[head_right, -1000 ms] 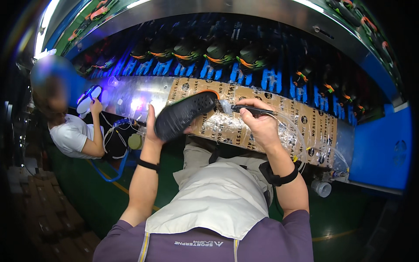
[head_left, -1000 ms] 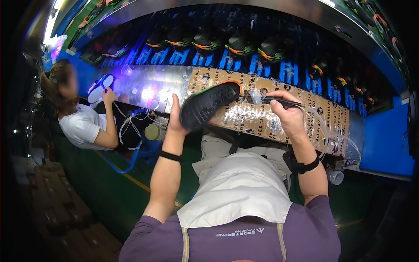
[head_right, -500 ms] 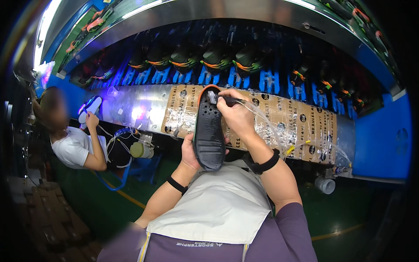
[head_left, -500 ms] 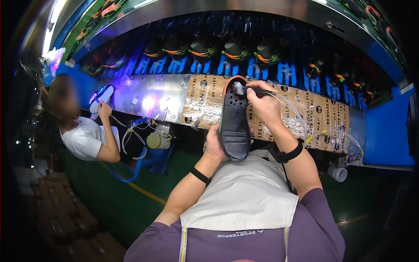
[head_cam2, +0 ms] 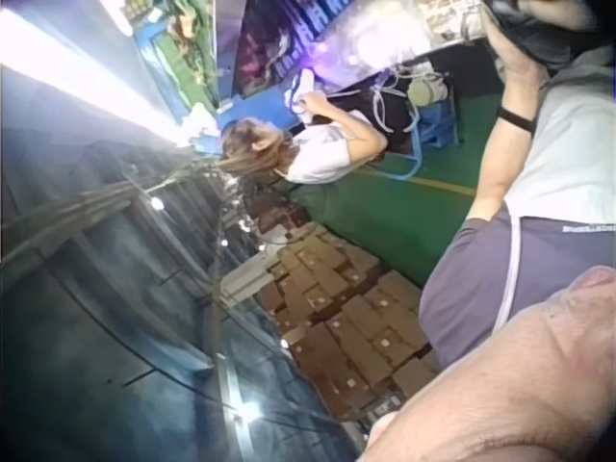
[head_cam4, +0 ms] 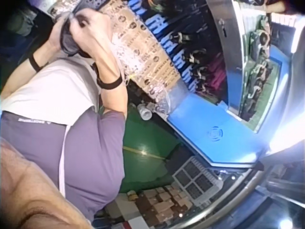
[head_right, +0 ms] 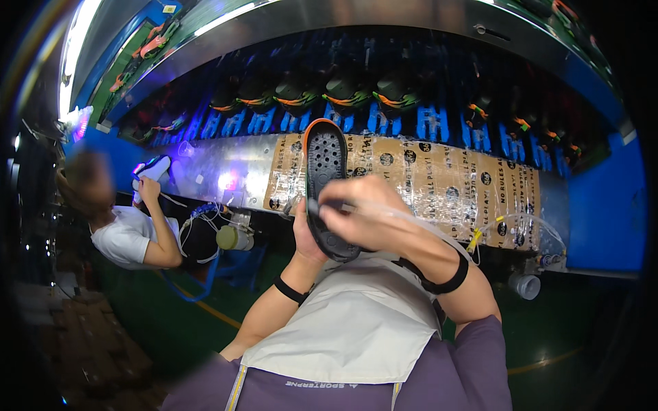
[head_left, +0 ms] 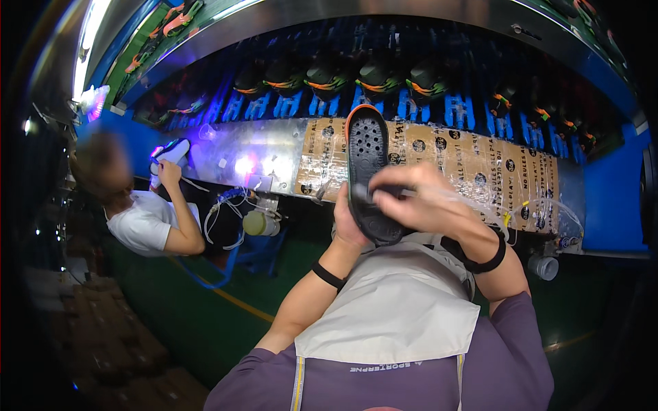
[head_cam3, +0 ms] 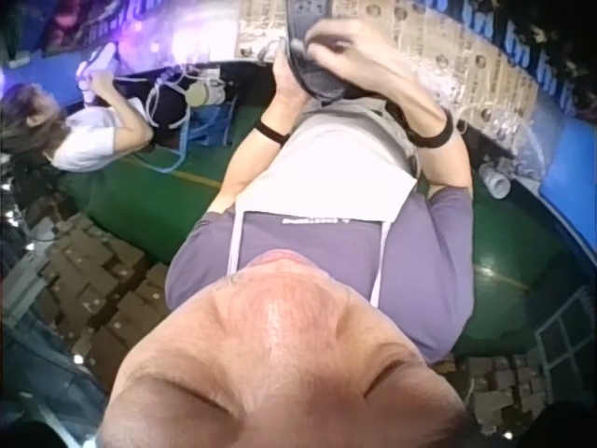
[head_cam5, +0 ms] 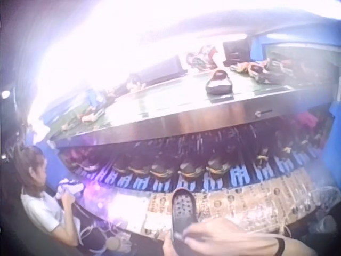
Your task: Apply adhesive or primer to the bottom of shoe soles using a brush-like tool at an assembly line.
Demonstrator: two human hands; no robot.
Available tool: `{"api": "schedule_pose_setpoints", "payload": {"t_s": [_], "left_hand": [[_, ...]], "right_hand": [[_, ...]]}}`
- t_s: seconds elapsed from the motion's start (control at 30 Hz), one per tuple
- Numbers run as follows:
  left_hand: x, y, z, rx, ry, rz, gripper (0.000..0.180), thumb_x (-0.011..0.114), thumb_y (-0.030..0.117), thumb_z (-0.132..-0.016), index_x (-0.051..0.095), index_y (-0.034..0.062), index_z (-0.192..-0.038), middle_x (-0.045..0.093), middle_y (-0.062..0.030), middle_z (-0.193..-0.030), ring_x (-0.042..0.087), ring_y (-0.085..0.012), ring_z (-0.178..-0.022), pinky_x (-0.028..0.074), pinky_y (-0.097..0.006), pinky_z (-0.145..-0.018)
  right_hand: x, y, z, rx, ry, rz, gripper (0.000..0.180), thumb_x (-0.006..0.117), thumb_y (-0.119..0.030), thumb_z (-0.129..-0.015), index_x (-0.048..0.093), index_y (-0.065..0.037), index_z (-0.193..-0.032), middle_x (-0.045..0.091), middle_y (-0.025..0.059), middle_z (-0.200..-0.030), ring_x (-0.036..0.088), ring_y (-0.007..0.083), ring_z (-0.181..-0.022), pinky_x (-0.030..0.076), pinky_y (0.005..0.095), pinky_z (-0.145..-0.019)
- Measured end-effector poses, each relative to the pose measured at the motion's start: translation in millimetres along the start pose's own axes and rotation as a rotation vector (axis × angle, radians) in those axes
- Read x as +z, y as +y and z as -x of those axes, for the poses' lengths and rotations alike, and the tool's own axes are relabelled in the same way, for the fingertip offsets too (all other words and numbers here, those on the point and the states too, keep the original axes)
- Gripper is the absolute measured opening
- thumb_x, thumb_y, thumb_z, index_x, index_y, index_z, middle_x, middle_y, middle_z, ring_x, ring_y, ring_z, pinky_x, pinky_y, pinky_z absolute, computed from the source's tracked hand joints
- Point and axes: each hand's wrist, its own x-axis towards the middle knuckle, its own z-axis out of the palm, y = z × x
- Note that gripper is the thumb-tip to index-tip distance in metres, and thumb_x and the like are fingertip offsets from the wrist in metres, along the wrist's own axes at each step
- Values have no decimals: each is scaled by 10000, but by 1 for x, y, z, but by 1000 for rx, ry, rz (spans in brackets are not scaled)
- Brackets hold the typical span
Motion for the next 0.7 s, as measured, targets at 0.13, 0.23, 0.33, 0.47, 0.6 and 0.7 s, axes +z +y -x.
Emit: {"api": "schedule_pose_setpoints", "payload": {"t_s": [0.13,0.23,0.33,0.47,0.6,0.7], "left_hand": [[20,-5,8,-22,-229,-21,799,244,626,-1048,480,30,-1526,636,-231,-1391,662,-389,-1232,552,-542,-1051],[26,-8,12,-67,-147,4,790,259,641,-1035,456,80,-1556,602,-207,-1453,638,-409,-1278,532,-566,-1087],[22,-2,11,-17,-112,150,808,267,674,-1020,450,110,-1569,587,-199,-1475,627,-420,-1292,521,-586,-1097],[11,6,9,15,-266,46,790,273,671,-1021,460,138,-1573,554,-194,-1519,587,-423,-1339,483,-635,-1113],[11,2,9,-14,-124,48,806,281,694,-1020,474,125,-1558,577,-181,-1497,582,-410,-1346,502,-618,-1098],[15,1,9,16,-193,147,760,299,650,-1030,505,117,-1530,596,-174,-1471,615,-379,-1308,528,-567,-1084]], "right_hand": [[4,14,-29,-78,551,148,197,753,-115,-857,770,-20,-1028,770,164,-928,749,330,-816,586,395,-733],[16,23,-39,-306,613,245,245,758,-91,-865,752,-22,-1100,755,139,-949,704,292,-802,566,383,-732],[23,29,-37,-448,359,308,289,778,-95,-862,748,-32,-1143,736,136,-953,676,293,-779,551,385,-726],[22,33,-33,-300,431,-178,304,799,-55,-829,767,-18,-1129,720,140,-897,681,283,-782,539,368,-726],[19,30,-29,-381,303,348,258,765,-77,-842,776,-37,-1097,759,143,-969,712,320,-850,545,387,-790],[16,25,-25,-408,157,67,227,748,-80,-842,775,-34,-1063,762,141,-947,719,316,-866,533,386,-819]]}}
